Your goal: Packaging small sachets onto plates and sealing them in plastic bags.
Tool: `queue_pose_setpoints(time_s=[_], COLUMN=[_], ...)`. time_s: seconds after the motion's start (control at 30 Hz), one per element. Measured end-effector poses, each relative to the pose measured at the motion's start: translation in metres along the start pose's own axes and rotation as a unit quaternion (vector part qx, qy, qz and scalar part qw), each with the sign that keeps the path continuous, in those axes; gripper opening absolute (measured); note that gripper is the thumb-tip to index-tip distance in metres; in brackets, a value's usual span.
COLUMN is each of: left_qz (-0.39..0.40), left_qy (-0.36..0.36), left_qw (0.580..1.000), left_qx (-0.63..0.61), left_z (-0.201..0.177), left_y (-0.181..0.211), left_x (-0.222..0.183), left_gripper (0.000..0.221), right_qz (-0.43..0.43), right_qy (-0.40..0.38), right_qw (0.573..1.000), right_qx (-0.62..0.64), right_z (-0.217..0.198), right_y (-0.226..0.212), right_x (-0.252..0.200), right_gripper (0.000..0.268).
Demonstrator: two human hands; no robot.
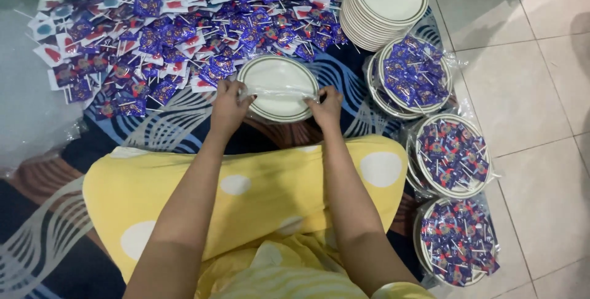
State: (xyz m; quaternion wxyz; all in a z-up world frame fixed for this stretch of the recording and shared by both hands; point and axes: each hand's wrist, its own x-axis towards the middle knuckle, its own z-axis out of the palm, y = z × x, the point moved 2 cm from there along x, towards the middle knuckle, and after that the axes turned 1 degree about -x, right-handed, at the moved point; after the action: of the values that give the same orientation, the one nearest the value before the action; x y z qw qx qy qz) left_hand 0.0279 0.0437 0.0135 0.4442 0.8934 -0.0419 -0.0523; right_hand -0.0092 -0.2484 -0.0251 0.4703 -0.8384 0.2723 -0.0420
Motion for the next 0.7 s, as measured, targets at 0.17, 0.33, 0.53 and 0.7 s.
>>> queue_pose_setpoints(time_s=[0.17,0.33,0.53,0.7], left_qz=[0.047,0.13,0.192,0.094], left_qy=[-0.029,-0.015,0.029,0.049], left_qw=[0.998,0.991,0.981,0.994], left_qx=[0.033,-0.002,-0.01,-0.04], left_z=[0.012,0.004,-0.032,-0.065], left_y=[-0.006,0.021,0.025,-0.027], left_x=[0.004,-0.02,-0.044,-0.06], left_gripper=[0.037,0.03,0.028,0.036], right_qz=[-0.008,0.0,-0.074,-0.163], right_qy=[-0.048,-0.074,-0.092,-0.14], right_qw=[0.996,0.991,0.992,0.977], right_qx=[0.07,0.115,0.053,-0.01], right_z=[-0.002,0.001,0.009,0.048], right_y=[-0.024,-0.031,-0.025,-0.039], right_x=[-0.012,-0.01,-0.025,-0.058], right_gripper=[0.05,0.045,0.042,0.04])
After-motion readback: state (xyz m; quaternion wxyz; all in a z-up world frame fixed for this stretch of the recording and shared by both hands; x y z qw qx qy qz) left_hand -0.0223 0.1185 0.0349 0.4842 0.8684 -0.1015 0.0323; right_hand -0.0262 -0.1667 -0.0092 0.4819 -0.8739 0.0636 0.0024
